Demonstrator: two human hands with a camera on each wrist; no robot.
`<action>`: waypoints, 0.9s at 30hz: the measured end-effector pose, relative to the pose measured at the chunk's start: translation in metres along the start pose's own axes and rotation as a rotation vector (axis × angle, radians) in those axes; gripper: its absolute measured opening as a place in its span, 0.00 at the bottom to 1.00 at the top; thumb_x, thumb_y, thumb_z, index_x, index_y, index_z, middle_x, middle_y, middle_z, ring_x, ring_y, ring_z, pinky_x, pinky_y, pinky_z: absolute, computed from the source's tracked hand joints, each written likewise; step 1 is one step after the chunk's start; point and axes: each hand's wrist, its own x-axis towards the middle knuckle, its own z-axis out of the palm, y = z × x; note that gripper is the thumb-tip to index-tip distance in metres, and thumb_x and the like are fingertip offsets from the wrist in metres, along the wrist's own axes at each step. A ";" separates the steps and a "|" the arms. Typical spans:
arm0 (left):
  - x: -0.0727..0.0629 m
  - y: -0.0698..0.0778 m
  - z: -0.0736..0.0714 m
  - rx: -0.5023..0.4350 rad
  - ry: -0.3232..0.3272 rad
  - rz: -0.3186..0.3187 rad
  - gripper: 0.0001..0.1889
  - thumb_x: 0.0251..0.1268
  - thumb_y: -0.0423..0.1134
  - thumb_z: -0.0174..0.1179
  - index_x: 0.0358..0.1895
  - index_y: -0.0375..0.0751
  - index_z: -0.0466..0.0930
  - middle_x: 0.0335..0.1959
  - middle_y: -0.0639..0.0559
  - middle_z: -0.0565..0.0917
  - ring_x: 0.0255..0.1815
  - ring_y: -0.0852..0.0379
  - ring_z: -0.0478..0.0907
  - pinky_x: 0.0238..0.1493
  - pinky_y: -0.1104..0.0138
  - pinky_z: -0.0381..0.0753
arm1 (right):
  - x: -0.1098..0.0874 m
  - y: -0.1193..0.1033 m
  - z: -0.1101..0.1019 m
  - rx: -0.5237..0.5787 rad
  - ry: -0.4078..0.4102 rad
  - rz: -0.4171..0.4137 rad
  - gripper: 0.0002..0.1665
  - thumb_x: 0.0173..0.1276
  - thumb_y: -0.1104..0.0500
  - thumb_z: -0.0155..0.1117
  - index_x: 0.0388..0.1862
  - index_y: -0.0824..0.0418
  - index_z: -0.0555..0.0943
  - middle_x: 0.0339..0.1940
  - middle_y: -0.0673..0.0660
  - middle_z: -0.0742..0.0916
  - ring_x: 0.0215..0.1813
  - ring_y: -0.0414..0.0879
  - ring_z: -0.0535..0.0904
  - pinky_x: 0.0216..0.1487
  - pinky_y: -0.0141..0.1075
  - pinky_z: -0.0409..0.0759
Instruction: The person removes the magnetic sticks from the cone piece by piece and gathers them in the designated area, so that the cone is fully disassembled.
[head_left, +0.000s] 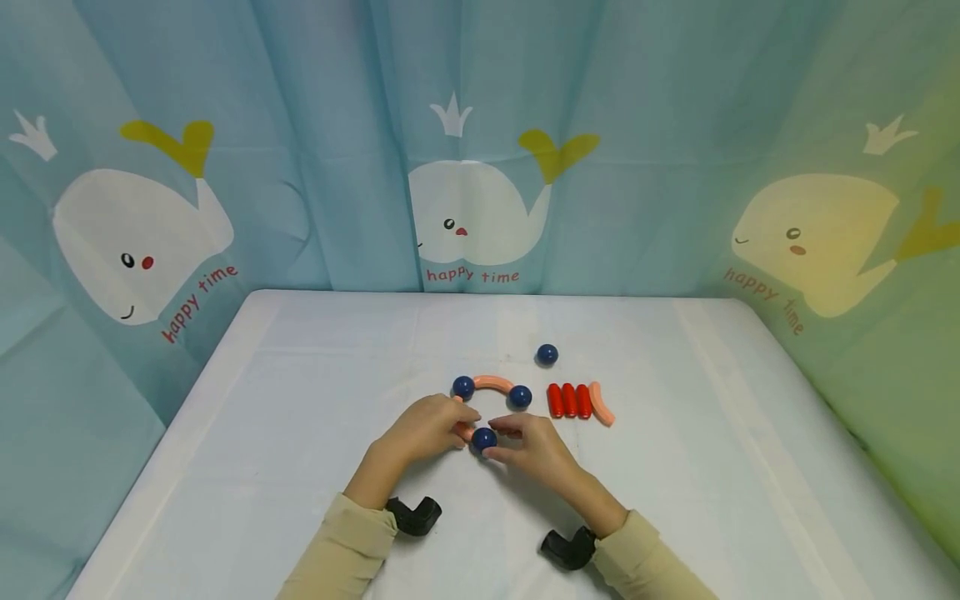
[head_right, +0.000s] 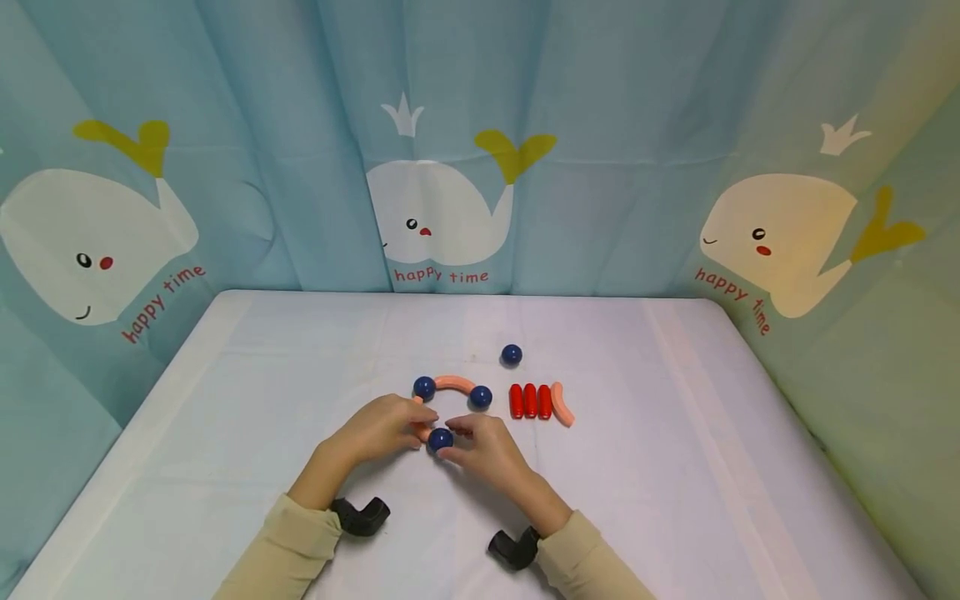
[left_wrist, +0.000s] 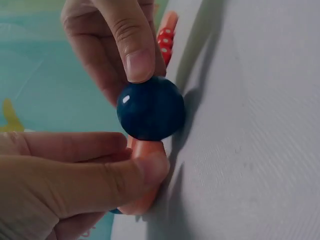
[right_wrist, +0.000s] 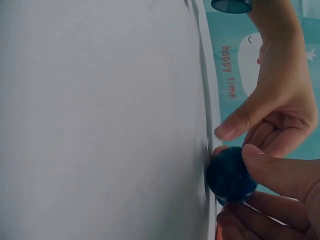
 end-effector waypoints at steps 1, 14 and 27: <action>0.000 -0.001 0.000 0.004 0.007 0.009 0.14 0.46 0.36 0.70 0.41 0.43 0.85 0.33 0.57 0.83 0.33 0.61 0.77 0.39 0.66 0.76 | 0.001 0.000 0.002 0.003 -0.002 -0.005 0.22 0.51 0.60 0.73 0.43 0.71 0.82 0.39 0.61 0.86 0.42 0.51 0.82 0.43 0.39 0.79; 0.003 -0.007 0.005 -0.070 0.019 0.061 0.07 0.51 0.39 0.67 0.34 0.45 0.87 0.29 0.61 0.84 0.30 0.66 0.77 0.36 0.71 0.75 | 0.001 -0.005 0.005 -0.018 -0.026 -0.015 0.20 0.50 0.62 0.74 0.42 0.69 0.82 0.38 0.57 0.86 0.40 0.46 0.82 0.41 0.36 0.79; 0.003 -0.004 0.007 -0.049 0.034 0.062 0.07 0.52 0.40 0.66 0.34 0.46 0.88 0.30 0.61 0.84 0.33 0.65 0.79 0.40 0.72 0.75 | -0.009 -0.001 -0.022 -0.034 0.070 0.029 0.21 0.49 0.64 0.74 0.43 0.70 0.81 0.40 0.59 0.85 0.40 0.50 0.82 0.43 0.41 0.79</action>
